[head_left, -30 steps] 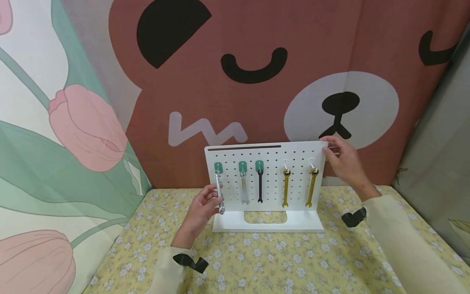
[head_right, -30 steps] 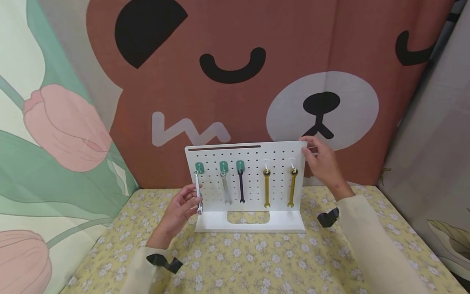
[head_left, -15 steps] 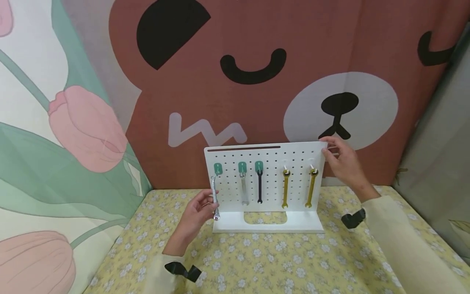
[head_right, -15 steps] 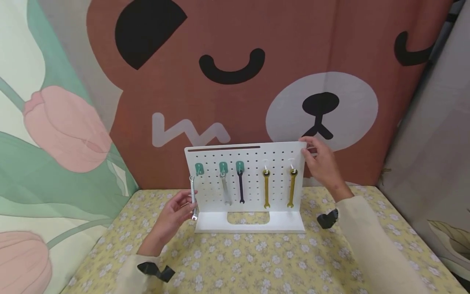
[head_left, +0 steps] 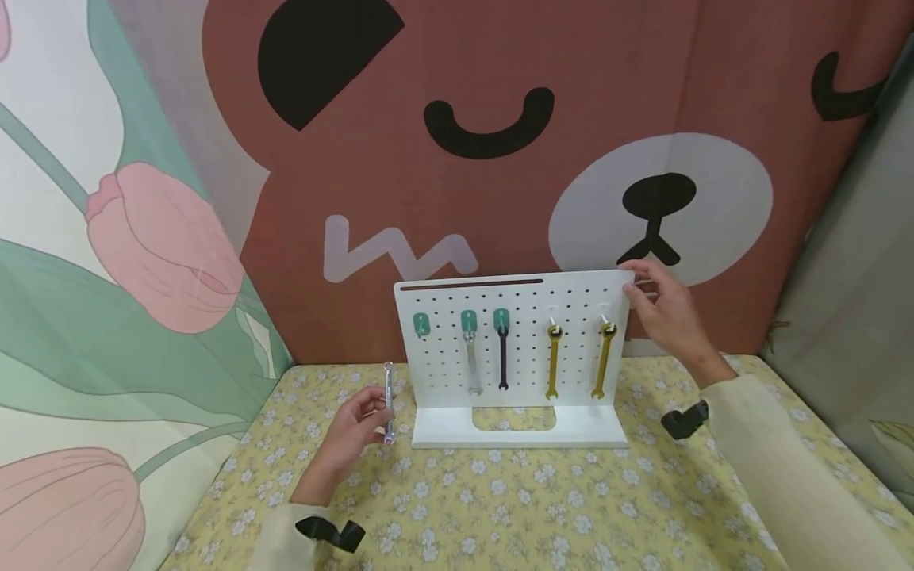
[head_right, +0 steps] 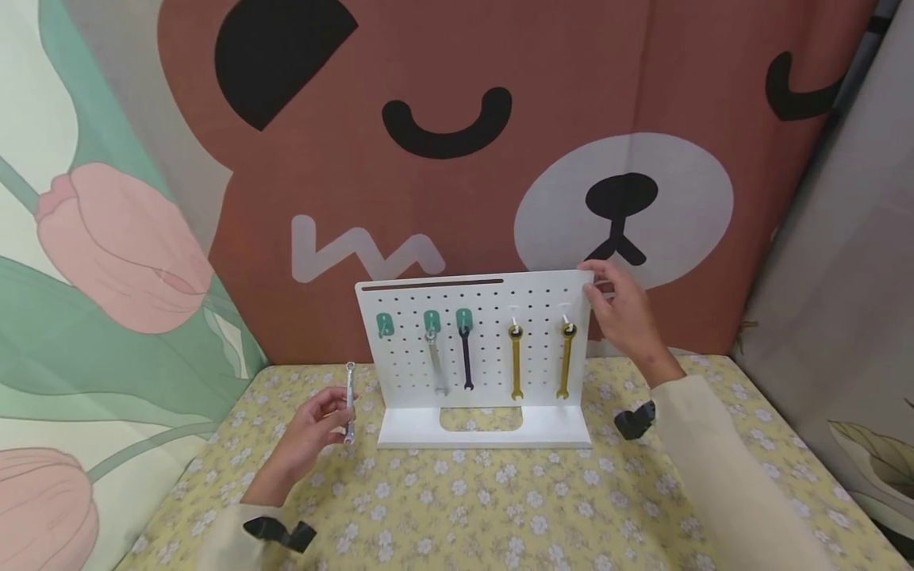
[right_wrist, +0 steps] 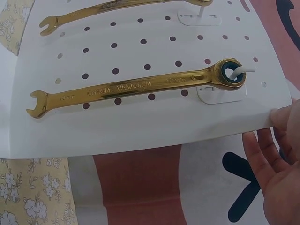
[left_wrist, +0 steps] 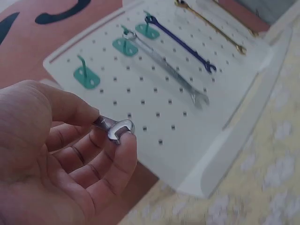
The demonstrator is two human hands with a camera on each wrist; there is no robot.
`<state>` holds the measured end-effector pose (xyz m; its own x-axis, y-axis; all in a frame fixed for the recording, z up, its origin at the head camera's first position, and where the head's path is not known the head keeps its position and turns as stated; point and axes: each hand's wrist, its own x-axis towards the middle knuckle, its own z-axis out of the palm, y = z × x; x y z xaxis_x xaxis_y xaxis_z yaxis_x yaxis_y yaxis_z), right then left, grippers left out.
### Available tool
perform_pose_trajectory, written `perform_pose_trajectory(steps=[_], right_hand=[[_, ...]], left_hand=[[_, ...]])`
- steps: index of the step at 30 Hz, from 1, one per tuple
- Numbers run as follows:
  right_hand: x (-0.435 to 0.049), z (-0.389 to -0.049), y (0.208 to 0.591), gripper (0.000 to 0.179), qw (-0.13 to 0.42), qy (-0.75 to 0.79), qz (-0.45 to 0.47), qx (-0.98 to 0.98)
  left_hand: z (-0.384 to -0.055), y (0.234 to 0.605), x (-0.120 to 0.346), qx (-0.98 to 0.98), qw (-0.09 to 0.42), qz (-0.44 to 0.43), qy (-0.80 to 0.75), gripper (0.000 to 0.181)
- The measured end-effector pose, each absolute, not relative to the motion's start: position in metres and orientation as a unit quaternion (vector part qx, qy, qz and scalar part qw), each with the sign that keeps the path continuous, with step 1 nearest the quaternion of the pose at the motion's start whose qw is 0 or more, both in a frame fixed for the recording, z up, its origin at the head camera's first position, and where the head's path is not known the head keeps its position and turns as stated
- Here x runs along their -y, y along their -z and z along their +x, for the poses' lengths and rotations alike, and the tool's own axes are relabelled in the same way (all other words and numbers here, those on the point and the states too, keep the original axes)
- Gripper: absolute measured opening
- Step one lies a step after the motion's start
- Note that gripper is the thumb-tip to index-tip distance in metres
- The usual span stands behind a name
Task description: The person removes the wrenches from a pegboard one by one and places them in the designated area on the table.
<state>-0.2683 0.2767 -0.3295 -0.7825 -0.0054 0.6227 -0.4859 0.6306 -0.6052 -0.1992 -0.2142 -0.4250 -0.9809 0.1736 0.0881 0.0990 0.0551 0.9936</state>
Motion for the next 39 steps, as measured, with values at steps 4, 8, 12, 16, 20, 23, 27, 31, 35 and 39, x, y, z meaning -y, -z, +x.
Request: perform_pose_trajectory(steps=[4,8,12,16,20,23,27,31,35,39], right_hand=[[-0.277,-0.268,0.328,0.034,0.295,-0.412,0.145,0.85],[-0.276,-0.266,0.328,0.034,0.293,-0.413,0.143,0.851],[-0.276,-0.266,0.328,0.034,0.29,-0.413,0.139,0.852],[-0.276,-0.267,0.326,0.034,0.285,-0.413,0.131,0.855],[-0.277,-0.267,0.325,0.035,0.282,-0.411,0.128,0.857],[-0.277,-0.266,0.326,0.035,0.279,-0.409,0.13,0.859],[-0.278,-0.266,0.326,0.035,0.278,-0.405,0.134,0.861],[-0.277,-0.266,0.326,0.035,0.281,-0.402,0.134,0.861],[-0.277,-0.266,0.326,0.034,0.281,-0.403,0.132,0.861],[-0.277,-0.265,0.326,0.034,0.281,-0.407,0.135,0.858]], left_hand=[[-0.201,0.432,0.219,-0.743,0.037,0.064,-0.665,0.023],[-0.203,0.441,0.224,-0.751,0.056,0.038,-0.656,0.023],[-0.205,0.449,0.229,-0.755,0.068,0.035,-0.652,0.023],[-0.207,0.456,0.233,-0.759,0.081,0.041,-0.645,0.027],[-0.208,0.461,0.236,-0.767,0.099,0.035,-0.633,0.026],[-0.208,0.464,0.238,-0.774,0.118,0.037,-0.621,0.025],[-0.209,0.466,0.24,-0.783,0.135,0.044,-0.606,0.024],[-0.209,0.47,0.24,-0.796,0.129,0.043,-0.59,0.022],[-0.209,0.472,0.24,-0.809,0.12,0.04,-0.574,0.023],[-0.209,0.471,0.24,-0.824,0.116,0.039,-0.552,0.024]])
